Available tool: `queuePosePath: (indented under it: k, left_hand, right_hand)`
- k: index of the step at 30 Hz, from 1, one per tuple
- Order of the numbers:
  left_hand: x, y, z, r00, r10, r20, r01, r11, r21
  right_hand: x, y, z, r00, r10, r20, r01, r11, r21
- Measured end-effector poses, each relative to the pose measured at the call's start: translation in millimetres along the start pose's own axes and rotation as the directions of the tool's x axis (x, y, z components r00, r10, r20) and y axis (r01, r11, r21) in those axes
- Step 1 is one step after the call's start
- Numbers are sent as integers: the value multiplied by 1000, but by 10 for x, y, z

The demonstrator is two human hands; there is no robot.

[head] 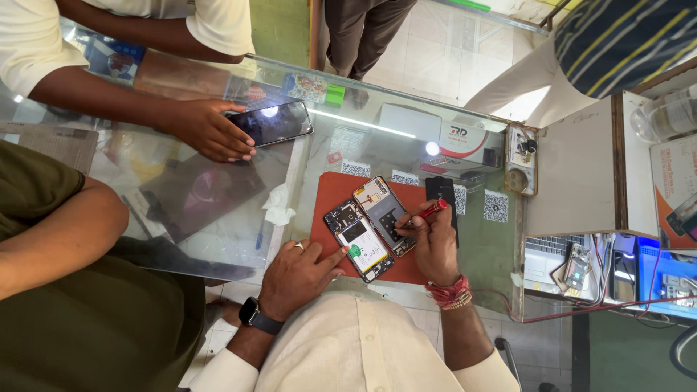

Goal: The person uses a red plastic pry tool to carefully separate the battery from the internal frame of a disassembled smartphone. They lift the battery out and place it on the counter while other people watch.

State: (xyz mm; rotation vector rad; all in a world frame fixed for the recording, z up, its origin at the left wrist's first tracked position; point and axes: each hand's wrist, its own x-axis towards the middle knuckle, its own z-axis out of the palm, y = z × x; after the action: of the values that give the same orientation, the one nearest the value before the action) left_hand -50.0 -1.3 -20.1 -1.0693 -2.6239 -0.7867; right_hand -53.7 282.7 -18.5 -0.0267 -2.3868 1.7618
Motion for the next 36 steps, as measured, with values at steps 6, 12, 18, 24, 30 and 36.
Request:
queuePosePath:
  k: [6, 12, 18, 24, 30, 36]
  left_hand:
    - [-7, -18, -17, 1000, -10, 5, 10, 1000, 4]
    - [-9, 4, -56, 1000, -8, 7, 8, 1000, 12]
    - [-28, -4, -134, 999, -39, 12, 39, 999, -19]
    - [-29, -51, -177, 997, -73, -3, 73, 996, -51]
    - [-20, -92, -173, 996, -86, 36, 89, 993, -76]
    - [-39, -103, -163, 995, -78, 56, 81, 995, -60]
  right_hand:
    - [91, -105, -61, 1000, 2, -29, 5, 971, 238]
    - [195, -257, 219, 995, -101, 26, 101, 995, 9]
    - [282, -351, 823, 896, -427, 122, 415, 903, 113]
    - [348, -372, 1000, 804, -554, 214, 588, 795, -148]
    - [389, -328, 1051, 804, -553, 219, 589, 791, -166]
    - [377, -307, 1049, 800, -554, 231, 593, 786, -172]
